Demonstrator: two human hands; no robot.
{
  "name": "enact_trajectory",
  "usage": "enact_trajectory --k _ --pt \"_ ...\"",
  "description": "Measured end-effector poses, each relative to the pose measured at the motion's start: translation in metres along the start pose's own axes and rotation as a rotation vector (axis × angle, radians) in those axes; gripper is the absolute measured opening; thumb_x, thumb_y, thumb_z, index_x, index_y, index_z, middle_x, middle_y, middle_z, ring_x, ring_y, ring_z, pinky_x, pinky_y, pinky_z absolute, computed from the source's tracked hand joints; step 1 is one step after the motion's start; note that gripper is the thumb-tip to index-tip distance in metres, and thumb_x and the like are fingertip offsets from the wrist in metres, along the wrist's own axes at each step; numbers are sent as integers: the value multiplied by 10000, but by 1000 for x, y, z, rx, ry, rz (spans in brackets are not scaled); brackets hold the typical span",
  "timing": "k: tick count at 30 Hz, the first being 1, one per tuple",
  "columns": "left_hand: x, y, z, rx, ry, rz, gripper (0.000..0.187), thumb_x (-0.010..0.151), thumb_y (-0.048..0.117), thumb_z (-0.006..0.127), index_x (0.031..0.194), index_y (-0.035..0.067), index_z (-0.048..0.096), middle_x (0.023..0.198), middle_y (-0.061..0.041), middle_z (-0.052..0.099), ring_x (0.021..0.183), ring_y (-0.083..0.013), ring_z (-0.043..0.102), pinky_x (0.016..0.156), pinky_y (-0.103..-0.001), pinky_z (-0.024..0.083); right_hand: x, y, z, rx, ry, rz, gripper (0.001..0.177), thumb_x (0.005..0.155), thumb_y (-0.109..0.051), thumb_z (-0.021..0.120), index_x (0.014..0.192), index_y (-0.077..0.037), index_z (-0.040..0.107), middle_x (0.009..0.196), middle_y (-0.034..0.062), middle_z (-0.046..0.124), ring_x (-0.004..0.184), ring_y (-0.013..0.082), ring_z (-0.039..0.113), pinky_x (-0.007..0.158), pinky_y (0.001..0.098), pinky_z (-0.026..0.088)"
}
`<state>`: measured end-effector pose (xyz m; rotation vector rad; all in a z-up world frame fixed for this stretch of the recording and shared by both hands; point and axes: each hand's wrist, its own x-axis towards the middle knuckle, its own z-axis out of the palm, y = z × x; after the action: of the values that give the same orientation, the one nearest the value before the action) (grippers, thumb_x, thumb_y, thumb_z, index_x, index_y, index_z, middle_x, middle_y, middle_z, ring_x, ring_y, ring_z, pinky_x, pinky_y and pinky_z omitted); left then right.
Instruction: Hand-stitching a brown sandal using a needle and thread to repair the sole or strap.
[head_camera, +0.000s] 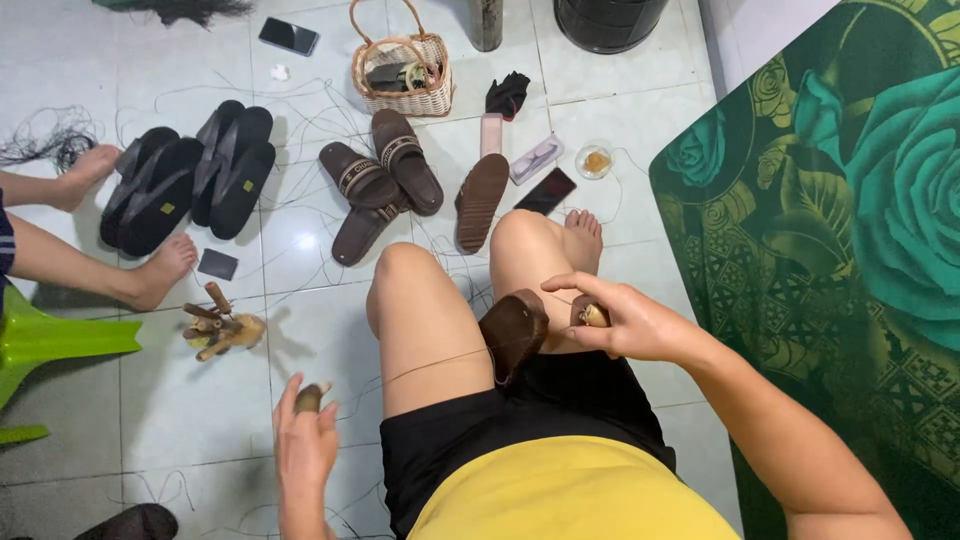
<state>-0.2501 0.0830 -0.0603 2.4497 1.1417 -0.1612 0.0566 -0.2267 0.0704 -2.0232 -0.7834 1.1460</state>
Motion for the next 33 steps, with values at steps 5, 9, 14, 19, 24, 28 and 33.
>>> enact_trajectory --k 5,9,14,19,24,28,33 --pt "-26 166 -23 -815 4 446 433 834 107 675 1250 68 561 1260 -58 607 1008 -127 665 930 -245 493 10 -34 8 19 -2 -215 431 849 -146 635 1266 -177 529 756 24 593 643 145 495 630 262 396" --pt "-13 216 3 -998 -255 808 161 791 61 744 949 51 717 1043 -138 662 1023 -271 590 888 -421 499 15 -54 19 141 141 -408 370 818 -63 652 1181 -129 635 820 85 716 569 216 658 477 335 556" --pt "44 174 24 -1416 -480 583 172 889 51 597 1002 -35 694 662 -157 686 659 -170 656 695 -291 553 2 -5 25 -351 401 -428 398 886 -203 608 1275 -204 523 1167 18 614 903 305 666 671 447 569" --pt "114 89 -5 -1827 -177 -46 121 927 154 587 1032 114 632 686 -15 539 598 -128 506 608 -268 461 5 71 49 -128 375 -110 284 856 -232 660 1136 -185 646 723 56 683 584 276 664 550 382 535" --pt "137 32 -20 -1954 -5 -142 123 939 154 594 1050 131 642 757 -11 543 671 -136 514 649 -265 454 39 32 70 164 327 -48 374 868 -237 633 1233 -181 573 594 83 656 377 182 599 417 301 500" --pt "144 0 -17 -1829 163 -192 115 952 172 588 1053 153 638 739 -16 558 665 -150 554 643 -265 484 51 -2 71 -38 285 -65 373 879 -319 611 1249 -285 585 934 167 720 903 368 682 789 461 538" --pt "141 -23 12 -1186 237 -212 256 910 148 630 1156 102 576 973 -129 595 789 -267 637 616 -332 576 61 -1 63 105 350 -47 385 865 -282 636 1250 -265 615 1110 180 685 1026 349 645 897 472 498"
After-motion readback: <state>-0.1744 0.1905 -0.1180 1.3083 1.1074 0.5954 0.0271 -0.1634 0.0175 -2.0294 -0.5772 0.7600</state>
